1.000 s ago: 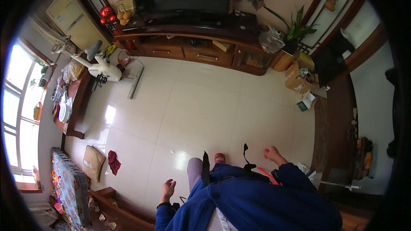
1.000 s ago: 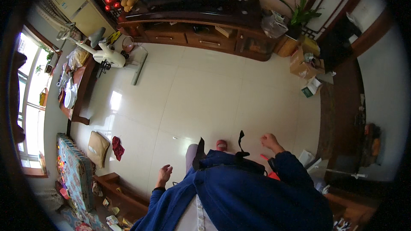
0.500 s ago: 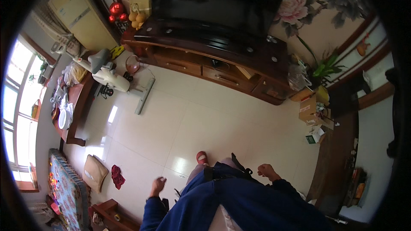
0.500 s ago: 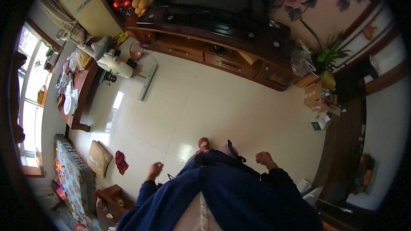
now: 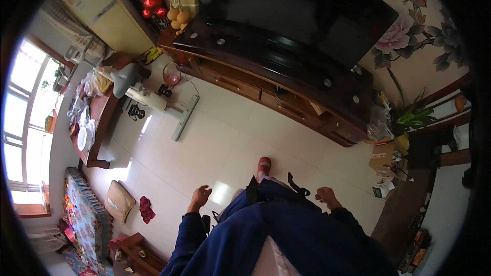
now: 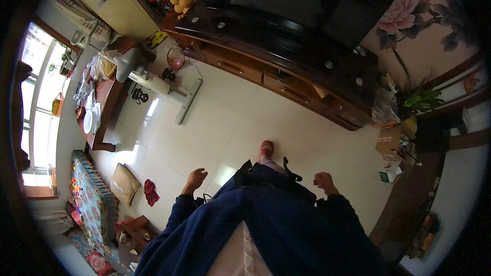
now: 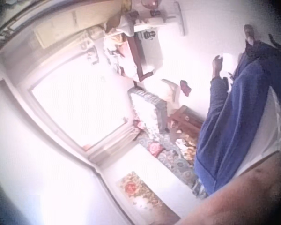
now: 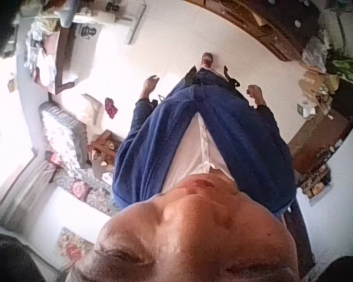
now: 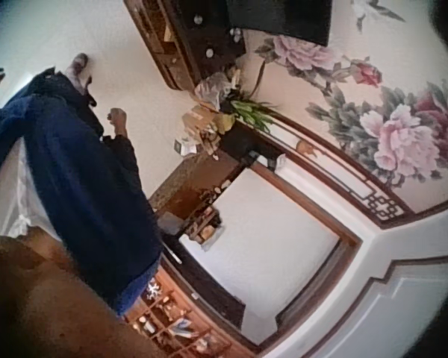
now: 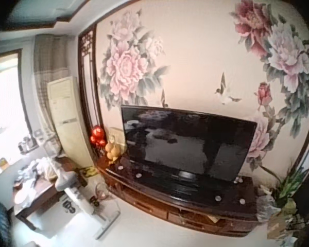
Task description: The person assembles a wooden stand by inserting dowels into a flat panel and attaching legs. They then retrieve a screwdriver from a drawer to continue the assembly.
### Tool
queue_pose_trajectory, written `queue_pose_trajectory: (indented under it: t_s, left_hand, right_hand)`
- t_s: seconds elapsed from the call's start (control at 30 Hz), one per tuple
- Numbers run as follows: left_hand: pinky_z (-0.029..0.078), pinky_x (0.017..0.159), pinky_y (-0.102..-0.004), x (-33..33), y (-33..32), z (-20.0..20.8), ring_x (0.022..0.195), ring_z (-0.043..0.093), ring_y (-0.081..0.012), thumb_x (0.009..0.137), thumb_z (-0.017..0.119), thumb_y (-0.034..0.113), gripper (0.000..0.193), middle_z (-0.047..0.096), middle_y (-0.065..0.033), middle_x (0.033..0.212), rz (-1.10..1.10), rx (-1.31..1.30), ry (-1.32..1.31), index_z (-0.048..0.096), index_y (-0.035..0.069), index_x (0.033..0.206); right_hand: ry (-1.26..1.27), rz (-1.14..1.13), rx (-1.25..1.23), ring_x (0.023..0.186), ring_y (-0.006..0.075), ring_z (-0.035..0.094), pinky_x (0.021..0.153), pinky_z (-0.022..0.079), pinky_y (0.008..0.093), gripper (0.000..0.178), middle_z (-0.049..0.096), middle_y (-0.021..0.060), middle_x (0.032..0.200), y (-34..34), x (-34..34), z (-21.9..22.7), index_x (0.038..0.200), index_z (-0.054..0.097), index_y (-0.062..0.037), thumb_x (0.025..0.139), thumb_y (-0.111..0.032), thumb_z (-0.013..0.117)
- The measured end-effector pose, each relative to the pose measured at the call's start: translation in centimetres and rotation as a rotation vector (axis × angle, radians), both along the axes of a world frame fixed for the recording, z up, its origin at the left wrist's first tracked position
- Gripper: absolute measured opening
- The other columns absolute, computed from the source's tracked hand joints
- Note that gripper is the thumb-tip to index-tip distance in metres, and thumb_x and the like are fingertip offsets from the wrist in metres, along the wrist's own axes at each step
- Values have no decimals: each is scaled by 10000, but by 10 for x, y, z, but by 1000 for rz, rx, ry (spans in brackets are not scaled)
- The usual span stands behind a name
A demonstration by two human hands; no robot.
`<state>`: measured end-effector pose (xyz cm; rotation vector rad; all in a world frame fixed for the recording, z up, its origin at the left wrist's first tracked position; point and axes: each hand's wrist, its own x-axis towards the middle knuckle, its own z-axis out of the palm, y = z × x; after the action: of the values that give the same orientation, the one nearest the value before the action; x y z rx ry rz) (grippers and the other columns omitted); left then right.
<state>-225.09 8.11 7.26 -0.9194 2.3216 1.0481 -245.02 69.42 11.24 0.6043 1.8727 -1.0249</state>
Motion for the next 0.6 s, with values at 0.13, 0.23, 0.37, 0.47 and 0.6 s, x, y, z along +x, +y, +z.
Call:
queue_pose_trajectory:
  t_s: [0.13, 0.23, 0.37, 0.47, 0.6]
  left_hand:
    - [555, 933, -424, 4, -7, -8, 1048, 708, -370, 914, 639, 424, 539, 739, -233, 1083, 43, 12, -60, 679, 15, 1262]
    - [561, 911, -423, 8, -12, -1, 1017, 717, -360, 907, 644, 413, 542, 745, -228, 1066, 243, 44, -67, 676, 5, 1263]
    - [583, 836, -418, 6, -22, 3, 880, 748, -320, 907, 637, 368, 527, 758, -212, 1012, 353, 97, -159, 662, -13, 1270]
    - [581, 842, -427, -8, -45, -12, 916, 743, -321, 914, 626, 369, 520, 758, -208, 1016, 213, 123, -180, 657, -11, 1268]
    - [570, 884, -422, -45, -96, -35, 1033, 716, -338, 936, 608, 387, 499, 748, -214, 1057, -67, 57, -129, 665, 7, 1254]
  right_hand:
    - [118, 105, -37, 771, 173, 672, 643, 523, 349, 267, 704, 80, 860, -21, -97, -9, 1078, 677, -39, 975, -283, 648]
    - [161, 155, 25, 784, 152, 682, 653, 520, 309, 236, 708, 54, 880, -43, -163, 1, 1088, 667, -45, 975, -249, 632]
    - [345, 175, -48, 747, 160, 660, 659, 528, 324, 205, 698, 68, 845, -86, -222, 15, 1056, 658, -9, 965, -191, 642]
    - [382, 96, -62, 723, 167, 645, 658, 529, 330, 196, 690, 75, 818, -113, -224, 18, 1024, 655, 16, 960, -170, 646]
    - [243, 83, 3, 708, 158, 630, 642, 514, 322, 216, 682, 70, 810, -133, -195, 10, 1018, 655, 18, 965, -191, 635]
